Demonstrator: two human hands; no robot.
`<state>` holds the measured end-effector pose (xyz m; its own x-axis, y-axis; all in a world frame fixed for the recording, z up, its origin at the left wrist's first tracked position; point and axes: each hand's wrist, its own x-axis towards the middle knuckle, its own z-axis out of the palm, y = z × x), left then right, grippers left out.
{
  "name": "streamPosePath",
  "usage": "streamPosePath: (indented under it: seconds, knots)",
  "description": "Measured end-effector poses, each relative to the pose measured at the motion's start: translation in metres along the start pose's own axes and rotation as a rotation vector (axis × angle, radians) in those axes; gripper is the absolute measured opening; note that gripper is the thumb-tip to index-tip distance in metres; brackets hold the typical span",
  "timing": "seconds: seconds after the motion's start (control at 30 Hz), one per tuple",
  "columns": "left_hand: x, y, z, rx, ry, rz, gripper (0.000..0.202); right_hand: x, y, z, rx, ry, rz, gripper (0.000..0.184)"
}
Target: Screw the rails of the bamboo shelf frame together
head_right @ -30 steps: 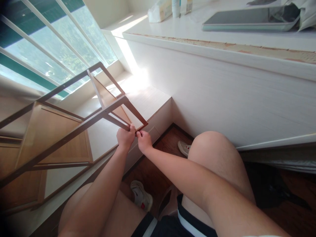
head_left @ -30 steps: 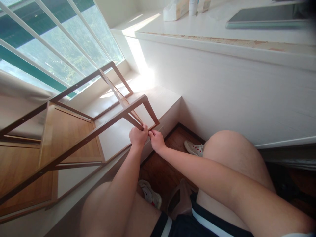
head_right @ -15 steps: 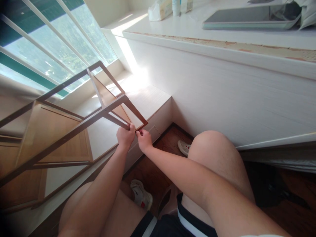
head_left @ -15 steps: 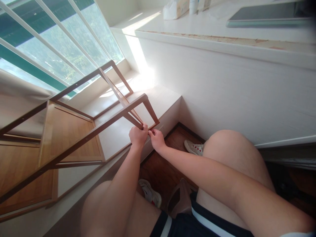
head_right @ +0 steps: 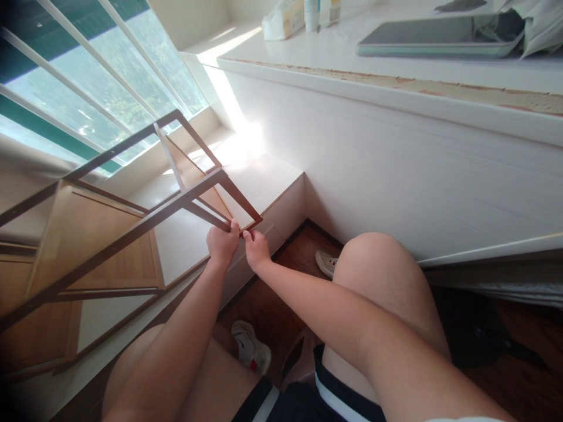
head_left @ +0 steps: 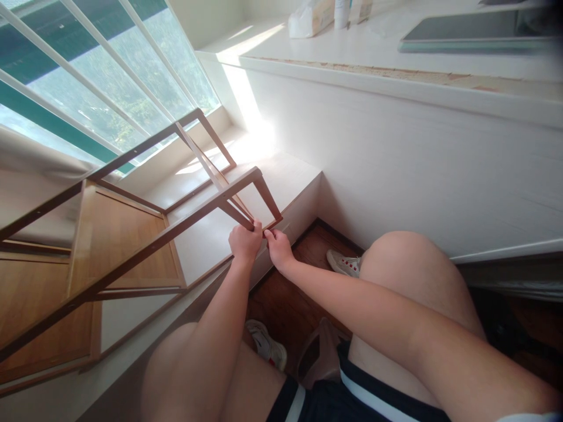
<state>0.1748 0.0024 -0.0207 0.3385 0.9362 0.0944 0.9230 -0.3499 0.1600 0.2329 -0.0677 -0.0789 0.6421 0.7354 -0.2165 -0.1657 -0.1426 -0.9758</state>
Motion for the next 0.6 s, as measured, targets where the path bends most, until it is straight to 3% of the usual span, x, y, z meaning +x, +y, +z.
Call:
streamPosePath:
  seconds: [0.17,0.37,0.47,0.6]
  knots:
    - [0.001,-0.003,0.003,-0.005,0.023,0.010,0.056,0.002,-0.001,-0.001,-0.008,-0.039,-0.020,0.030]
    - [0.001,-0.002,0.001,-0.009,0.023,0.012,0.059,0.001,0.000,-0.003,-0.022,-0.110,0.157,0.038]
    - [0.000,-0.001,-0.008,-0.019,-0.050,0.033,0.061,-0.002,0.000,-0.014,-0.194,-0.146,0.164,0.024]
    - [-0.004,-0.009,-0.031,0.014,-0.196,0.134,0.059,-0.013,0.003,-0.046,-0.436,-0.241,0.111,0.007]
